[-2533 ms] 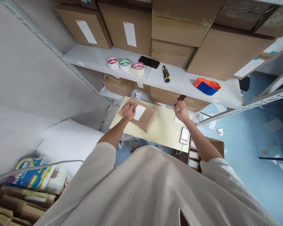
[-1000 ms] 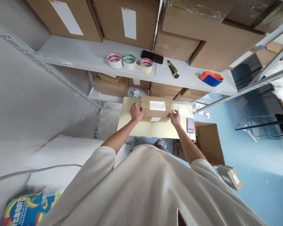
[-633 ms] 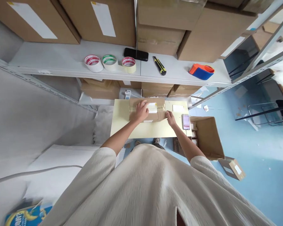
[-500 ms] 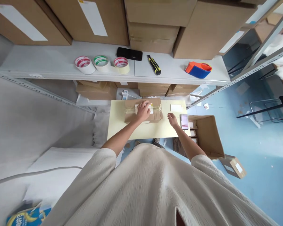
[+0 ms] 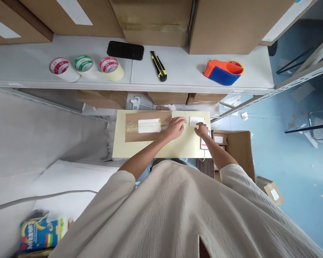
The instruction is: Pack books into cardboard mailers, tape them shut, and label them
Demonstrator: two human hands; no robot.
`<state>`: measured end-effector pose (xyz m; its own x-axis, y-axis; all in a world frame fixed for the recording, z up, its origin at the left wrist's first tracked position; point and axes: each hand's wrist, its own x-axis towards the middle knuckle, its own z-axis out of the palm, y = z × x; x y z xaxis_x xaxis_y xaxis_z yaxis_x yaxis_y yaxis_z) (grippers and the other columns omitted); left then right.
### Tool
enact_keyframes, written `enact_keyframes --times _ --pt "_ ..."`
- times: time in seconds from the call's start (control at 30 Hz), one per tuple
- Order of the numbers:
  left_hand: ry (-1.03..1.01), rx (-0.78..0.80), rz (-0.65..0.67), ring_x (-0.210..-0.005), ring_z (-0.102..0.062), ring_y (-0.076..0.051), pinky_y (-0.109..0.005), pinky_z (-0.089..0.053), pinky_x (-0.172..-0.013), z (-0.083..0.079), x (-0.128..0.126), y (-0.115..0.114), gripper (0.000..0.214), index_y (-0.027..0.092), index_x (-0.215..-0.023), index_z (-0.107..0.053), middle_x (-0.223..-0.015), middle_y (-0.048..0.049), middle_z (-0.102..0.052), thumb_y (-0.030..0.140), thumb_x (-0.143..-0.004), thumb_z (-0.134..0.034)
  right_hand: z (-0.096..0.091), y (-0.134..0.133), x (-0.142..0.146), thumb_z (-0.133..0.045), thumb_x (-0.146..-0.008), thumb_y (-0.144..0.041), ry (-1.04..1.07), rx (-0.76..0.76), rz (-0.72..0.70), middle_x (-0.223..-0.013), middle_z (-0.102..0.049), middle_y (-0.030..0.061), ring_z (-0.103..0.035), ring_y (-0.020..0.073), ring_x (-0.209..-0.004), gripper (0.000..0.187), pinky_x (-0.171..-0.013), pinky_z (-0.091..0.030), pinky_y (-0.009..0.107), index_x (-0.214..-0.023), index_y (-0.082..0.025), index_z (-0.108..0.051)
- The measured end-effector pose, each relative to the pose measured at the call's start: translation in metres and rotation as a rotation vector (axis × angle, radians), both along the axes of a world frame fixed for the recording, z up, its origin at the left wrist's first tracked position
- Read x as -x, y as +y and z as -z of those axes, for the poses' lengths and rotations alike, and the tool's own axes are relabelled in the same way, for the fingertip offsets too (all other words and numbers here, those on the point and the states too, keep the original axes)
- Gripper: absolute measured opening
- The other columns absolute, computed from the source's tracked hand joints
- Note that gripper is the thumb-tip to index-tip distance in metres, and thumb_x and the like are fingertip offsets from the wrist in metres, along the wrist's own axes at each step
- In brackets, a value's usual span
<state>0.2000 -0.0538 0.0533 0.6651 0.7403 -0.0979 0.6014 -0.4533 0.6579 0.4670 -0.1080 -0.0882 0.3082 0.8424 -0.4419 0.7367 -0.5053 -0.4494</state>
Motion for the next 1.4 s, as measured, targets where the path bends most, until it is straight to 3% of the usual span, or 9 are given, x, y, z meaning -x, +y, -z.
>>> enact_keyframes --times 0.2,0.4,0.67,0.77,0.9,1.03,1.23,1.4 --pt "0.021 0.138 0.012 -0.150 -0.067 -0.029 -0.048 -0.051 -0.131 0.021 -0.030 -0.015 0.048 0.029 -0.144 -0.080 -0.157 -0.0089 -0.077 0.010 -0.110 -0.053 0.017 0.018 -0.011 -0.072 -0.104 -0.039 -0.041 -0.033 -0.197 -0.173 -0.062 0.0231 -0.049 0.0489 -0.157 0.049 -0.133 -0.038 0.069 -0.150 -0.021 -0.074" --pt "0.054 0.217 -0.006 -0.147 -0.071 -0.029 -0.049 -0.054 -0.130 0.046 -0.042 -0.029 0.047 0.026 -0.140 -0.080 -0.155 -0.0105 -0.078 0.008 -0.107 -0.053 0.032 0.022 -0.018 -0.074 -0.107 -0.043 -0.044 -0.049 -0.238 -0.170 -0.063 0.0252 -0.048 0.0503 -0.154 0.051 -0.132 -0.038 0.069 -0.152 -0.020 -0.073" --pt "0.045 0.240 -0.002 -0.150 -0.070 -0.030 -0.049 -0.056 -0.129 0.055 -0.058 -0.031 0.046 0.027 -0.141 -0.080 -0.154 -0.0107 -0.079 0.011 -0.107 -0.053 0.029 0.025 -0.028 -0.053 -0.113 -0.032 -0.038 -0.077 -0.269 -0.156 -0.073 0.0253 -0.061 0.0470 -0.143 0.038 -0.127 -0.047 0.063 -0.135 -0.019 -0.082" --pt "0.051 0.255 -0.007 -0.148 -0.071 -0.031 -0.049 -0.057 -0.128 0.061 -0.064 -0.029 0.046 0.028 -0.142 -0.080 -0.153 -0.0104 -0.079 0.012 -0.108 -0.053 0.027 0.029 -0.031 -0.053 -0.113 -0.035 0.014 -0.084 -0.172 -0.137 -0.079 0.0253 -0.069 0.0437 -0.128 0.035 -0.120 -0.052 0.057 -0.129 -0.019 -0.080" --pt "0.128 0.291 -0.021 -0.149 -0.070 -0.033 -0.051 -0.057 -0.128 0.073 -0.076 -0.029 0.043 0.026 -0.145 -0.078 -0.158 -0.0127 -0.076 0.016 -0.110 -0.055 0.022 0.033 -0.040 -0.055 -0.106 -0.039 0.111 -0.158 0.138 -0.121 -0.080 0.0194 -0.072 0.0395 -0.112 0.038 -0.108 -0.058 0.053 -0.135 -0.020 -0.070" --pt "0.223 0.339 -0.042 -0.153 -0.068 -0.036 -0.052 -0.058 -0.126 0.084 -0.099 -0.027 0.041 0.026 -0.149 -0.073 -0.165 -0.0152 -0.071 0.020 -0.112 -0.058 0.011 0.024 -0.061 -0.059 -0.096 -0.034 0.139 -0.222 0.424 -0.114 -0.078 0.0140 -0.074 0.0352 -0.107 0.055 -0.107 -0.059 0.050 -0.149 -0.018 -0.058" --pt "0.280 0.309 0.001 -0.162 -0.059 -0.040 -0.055 -0.053 -0.131 0.106 -0.146 -0.020 0.050 0.022 -0.156 -0.070 -0.169 -0.0208 -0.064 0.017 -0.107 -0.061 0.002 -0.015 -0.109 -0.066 -0.089 -0.036 0.177 -0.268 0.571 -0.122 -0.082 0.0135 -0.077 0.0340 -0.110 0.065 -0.108 -0.061 0.048 -0.152 -0.020 -0.056" --pt "0.246 0.236 0.065 -0.177 -0.040 -0.044 -0.063 -0.034 -0.145 0.134 -0.170 -0.010 0.071 0.017 -0.171 -0.060 -0.182 -0.0252 -0.053 0.017 -0.100 -0.064 0.009 -0.032 -0.138 -0.067 -0.097 -0.051 0.148 -0.232 0.622 -0.116 -0.083 0.0154 -0.077 0.0342 -0.106 0.044 -0.106 -0.063 0.048 -0.127 -0.019 -0.073"
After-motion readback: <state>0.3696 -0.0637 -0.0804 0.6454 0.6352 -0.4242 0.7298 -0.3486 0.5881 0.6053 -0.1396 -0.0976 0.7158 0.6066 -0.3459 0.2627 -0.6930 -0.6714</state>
